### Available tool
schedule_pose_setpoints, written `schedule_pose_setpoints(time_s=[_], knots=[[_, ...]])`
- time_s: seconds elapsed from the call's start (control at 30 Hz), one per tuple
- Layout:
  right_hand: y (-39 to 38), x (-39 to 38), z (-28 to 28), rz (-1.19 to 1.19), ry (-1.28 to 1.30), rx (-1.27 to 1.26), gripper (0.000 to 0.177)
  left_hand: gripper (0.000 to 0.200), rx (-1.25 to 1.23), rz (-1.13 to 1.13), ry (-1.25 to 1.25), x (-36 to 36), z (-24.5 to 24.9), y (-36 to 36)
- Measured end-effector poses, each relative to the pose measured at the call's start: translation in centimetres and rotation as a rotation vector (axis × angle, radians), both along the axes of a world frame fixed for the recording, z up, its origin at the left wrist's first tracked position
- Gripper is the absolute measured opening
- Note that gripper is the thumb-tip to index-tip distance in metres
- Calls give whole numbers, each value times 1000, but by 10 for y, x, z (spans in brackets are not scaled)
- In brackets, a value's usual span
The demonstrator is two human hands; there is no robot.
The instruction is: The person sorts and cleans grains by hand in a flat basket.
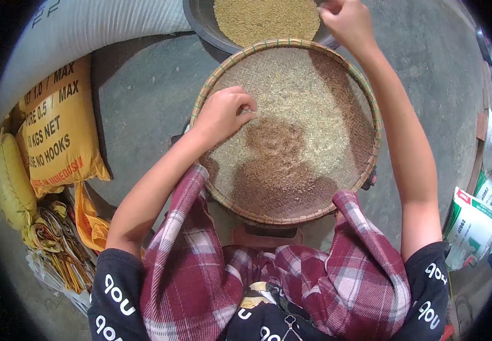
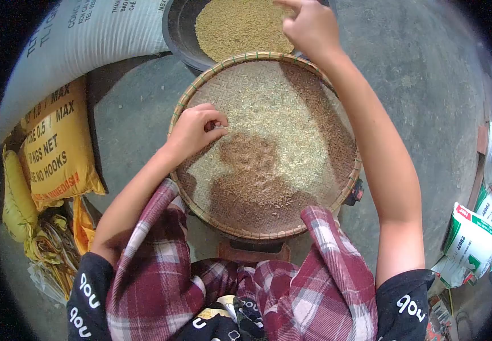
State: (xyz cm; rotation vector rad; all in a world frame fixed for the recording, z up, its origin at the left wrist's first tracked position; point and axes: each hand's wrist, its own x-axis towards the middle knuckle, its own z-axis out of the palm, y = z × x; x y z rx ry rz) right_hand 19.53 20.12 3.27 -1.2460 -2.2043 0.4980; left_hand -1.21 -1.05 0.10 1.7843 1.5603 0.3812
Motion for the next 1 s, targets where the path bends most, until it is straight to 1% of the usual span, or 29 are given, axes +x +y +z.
schedule_pose_setpoints(time_s=[0.03, 0.1, 0.13, 0.2, 0.23, 0.3, 0.33, 0.37, 0.4, 0.43, 0.47, 0.53, 0.6, 0.63, 0.73, 0.8, 0.83, 0.87, 0.9, 0.97, 1.0], knots=[[1, -1, 4, -2, 2, 0, 27, 11, 0, -2, 2, -1, -4, -2], [0, -6, 13, 7, 241, 56, 38, 13, 157, -40, 36, -3, -12, -4], [-8, -7, 19, 8, 242, 56, 38, 13, 157, -39, 37, -3, -12, -5], [-28, -3, 29, -42, 94, -65, 42, 13, 163, -27, 44, -1, -11, -6], [-34, 0, 23, -42, 93, -67, 42, 13, 161, -27, 42, 0, -9, -5], [-51, 10, -1, 34, 81, 23, 32, 10, 71, 29, 28, 2, -5, -5], [-57, 14, -4, 54, 90, -36, 28, 10, 71, 32, 27, 1, -6, -5], [-66, 17, -7, 56, 90, -36, 28, 10, 130, 7, 43, 0, -10, -6], [-75, 20, -8, 59, 115, -140, 26, 10, 190, -19, 60, -1, -12, -7], [-84, 23, -8, 62, 138, -243, 24, 10, 191, -17, 61, -1, -13, -8], [-92, 25, -7, 63, 137, -241, 24, 10, 235, -43, 75, 0, -13, -10], [-106, 29, -3, 57, 53, -405, 19, 10, 281, -69, 87, 1, -14, -12], [-114, 33, -8, 77, 65, -394, 18, 11, 360, -132, 106, 1, -14, -14], [-117, 34, -13, 95, 79, -386, 17, 11, 361, -133, 106, 1, -13, -14], [-121, 38, -25, 106, 63, -380, 15, 11, 313, -94, 71, 2, -12, -12], [-123, 40, -32, 118, 61, -366, 13, 11, 298, -29, -16, 3, -8, -7], [-123, 42, -35, 166, 12, -389, 12, 11, 298, -31, -17, 5, -2, -4], [-124, 43, -37, 214, -39, -412, 10, 11, 184, 51, -59, 6, 3, 1], [-124, 43, -36, 213, -40, -412, 10, 11, 70, 133, -100, 10, 11, 7], [-128, 39, -32, 236, -88, -446, 11, 16, 119, 311, -210, 14, 10, 34], [-129, 38, -35, 236, -87, -449, 11, 20, 69, 373, -220, 15, 23, 56]])
